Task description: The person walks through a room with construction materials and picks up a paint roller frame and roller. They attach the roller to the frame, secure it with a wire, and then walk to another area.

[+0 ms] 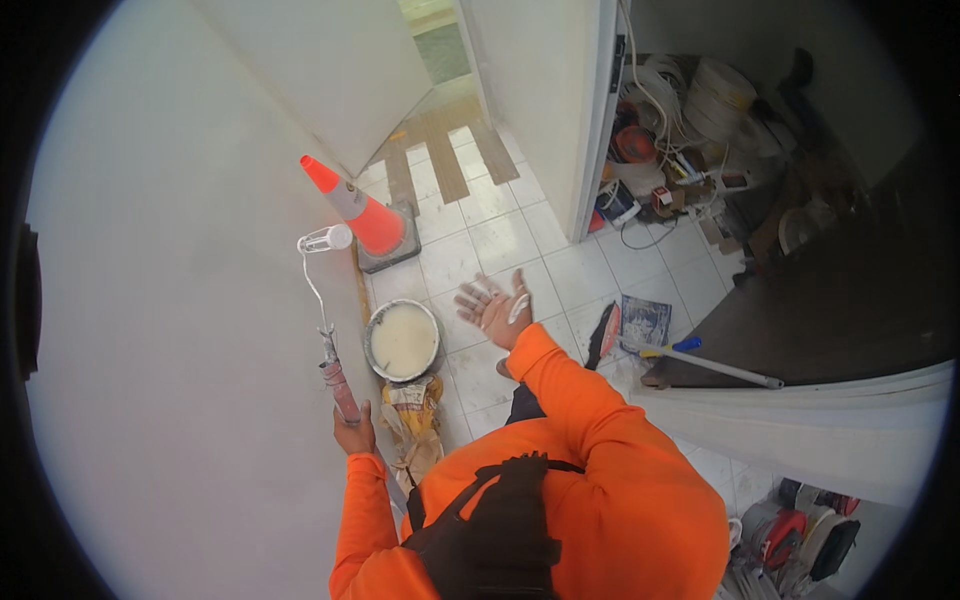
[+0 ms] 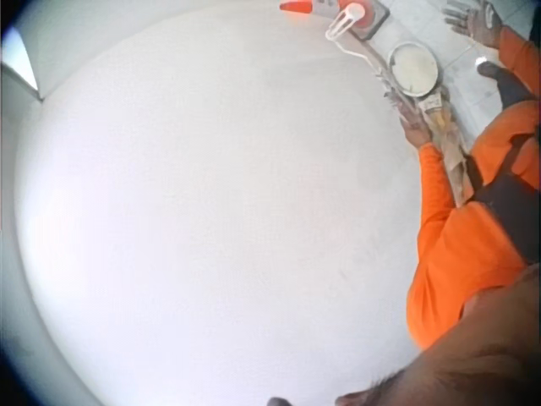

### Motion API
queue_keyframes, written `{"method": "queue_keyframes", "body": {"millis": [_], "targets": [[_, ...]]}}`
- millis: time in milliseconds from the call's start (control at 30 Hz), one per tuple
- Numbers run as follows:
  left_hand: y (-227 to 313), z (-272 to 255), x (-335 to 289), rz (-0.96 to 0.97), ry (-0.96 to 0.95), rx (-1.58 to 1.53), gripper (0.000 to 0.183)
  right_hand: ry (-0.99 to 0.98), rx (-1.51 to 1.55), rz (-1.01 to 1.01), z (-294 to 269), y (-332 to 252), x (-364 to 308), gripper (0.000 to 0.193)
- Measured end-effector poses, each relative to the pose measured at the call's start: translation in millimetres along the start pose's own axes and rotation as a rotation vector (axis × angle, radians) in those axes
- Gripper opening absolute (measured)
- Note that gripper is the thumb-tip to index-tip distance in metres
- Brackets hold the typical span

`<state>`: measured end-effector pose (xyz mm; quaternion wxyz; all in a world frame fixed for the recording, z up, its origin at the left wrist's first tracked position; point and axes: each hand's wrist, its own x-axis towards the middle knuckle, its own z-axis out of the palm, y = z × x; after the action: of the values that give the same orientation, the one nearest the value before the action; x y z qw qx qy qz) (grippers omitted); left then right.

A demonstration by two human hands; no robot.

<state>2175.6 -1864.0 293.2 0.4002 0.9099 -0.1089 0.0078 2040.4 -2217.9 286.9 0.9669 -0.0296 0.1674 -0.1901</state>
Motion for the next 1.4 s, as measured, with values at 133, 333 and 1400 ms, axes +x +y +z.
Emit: {"method": "queue_keyframes", "body": {"millis": [133,333,1400], "targets": [[18,14,3,-0.027,-0.067,-0.011,0.058,-0.065,0.125,-0.167,14,-43,-34,0.093],[3,39,19,0.102,-0.034,-0.101,0.053,-0.067,0.117,-0.240,16,-78,-27,0.095],[-86,53,92,-0.394,-0.321,-0.114,0.050,0.785,-0.270,-0.502,-40,-60,-39,0.081]]}}
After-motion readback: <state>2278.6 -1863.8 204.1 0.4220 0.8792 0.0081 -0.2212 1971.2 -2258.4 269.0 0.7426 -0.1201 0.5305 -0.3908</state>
